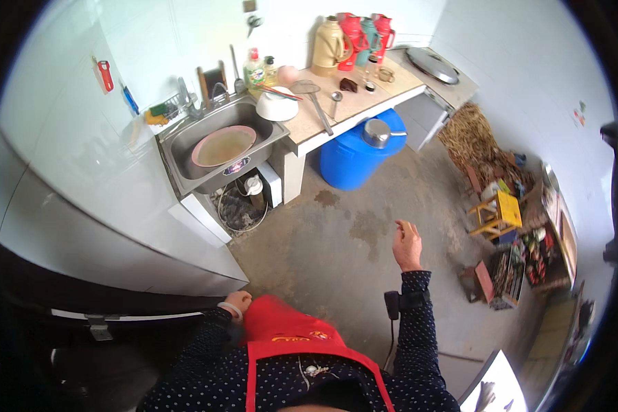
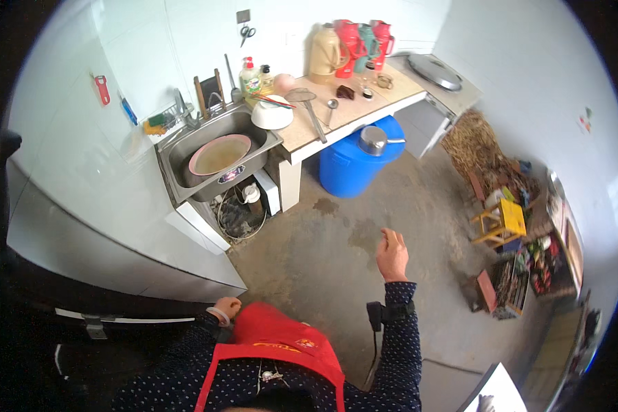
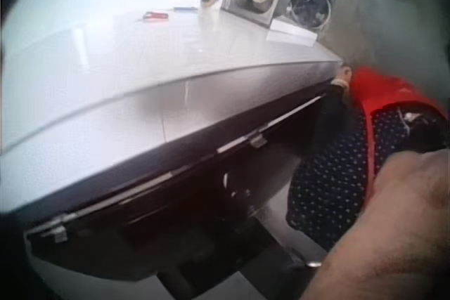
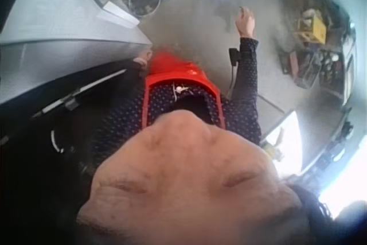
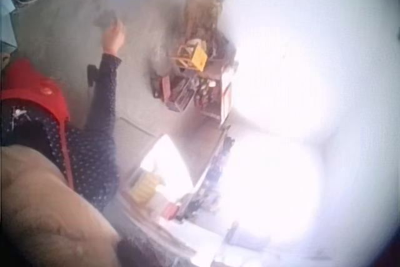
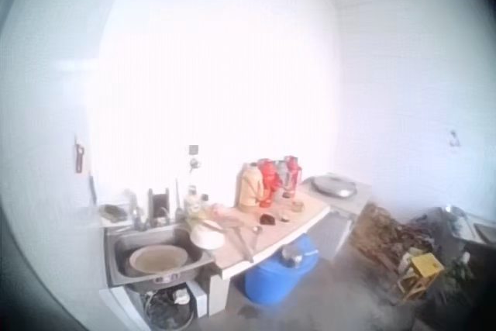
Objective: The person washes a dark object in a pink basin under running water, then uses a ladle to scoop water from a large pot into the basin. They wipe the pot lid with a cloth, sweep the floor with a broom, and wipe a countertop. The person then washes the object again in the basin and pours the water into the sink.
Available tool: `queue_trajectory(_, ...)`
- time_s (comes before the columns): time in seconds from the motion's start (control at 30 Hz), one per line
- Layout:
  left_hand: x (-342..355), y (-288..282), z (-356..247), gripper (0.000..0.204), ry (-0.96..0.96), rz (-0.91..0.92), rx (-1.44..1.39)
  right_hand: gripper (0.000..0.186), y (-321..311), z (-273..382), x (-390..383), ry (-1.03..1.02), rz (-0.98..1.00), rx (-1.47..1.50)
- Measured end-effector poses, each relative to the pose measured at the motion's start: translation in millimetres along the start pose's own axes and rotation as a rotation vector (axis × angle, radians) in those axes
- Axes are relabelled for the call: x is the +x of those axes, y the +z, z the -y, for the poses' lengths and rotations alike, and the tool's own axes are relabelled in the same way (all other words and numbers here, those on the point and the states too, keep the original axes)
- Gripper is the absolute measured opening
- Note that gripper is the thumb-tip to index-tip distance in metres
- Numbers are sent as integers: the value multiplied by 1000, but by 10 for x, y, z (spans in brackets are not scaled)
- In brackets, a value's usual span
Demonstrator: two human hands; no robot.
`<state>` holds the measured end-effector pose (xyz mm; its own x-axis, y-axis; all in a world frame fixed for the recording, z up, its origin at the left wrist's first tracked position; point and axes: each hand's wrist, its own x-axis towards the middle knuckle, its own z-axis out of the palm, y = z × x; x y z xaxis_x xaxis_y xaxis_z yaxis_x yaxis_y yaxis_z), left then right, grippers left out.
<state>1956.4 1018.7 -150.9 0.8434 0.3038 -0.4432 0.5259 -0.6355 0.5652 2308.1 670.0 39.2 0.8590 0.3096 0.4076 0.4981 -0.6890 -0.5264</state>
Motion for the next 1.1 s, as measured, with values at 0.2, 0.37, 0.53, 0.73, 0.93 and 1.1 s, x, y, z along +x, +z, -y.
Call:
queue_trajectory(0.2,1163,-368,248,28,-245,-65,-64,20,1308,-143,1864,-151,77,93)
queue_trajectory(0.37,2303,-787,258,27,-259,-146,-73,21,2319,-390,3135,-127,109,66)
queue_trajectory(0.53,2997,-1264,-27,24,-365,-157,-252,27,3038,-532,4345,-74,148,81)
queue_trajectory(0.73,3477,-1485,-284,21,-438,-390,-346,39,4079,-986,6017,-246,36,-14)
queue_trajectory(0.93,3611,-1630,-925,23,-716,-351,-430,50,5055,-1599,7253,-247,215,-232)
queue_trajectory(1.1,3958,-2216,-1462,28,-650,-372,-374,56,5387,-2130,7553,-165,557,-333)
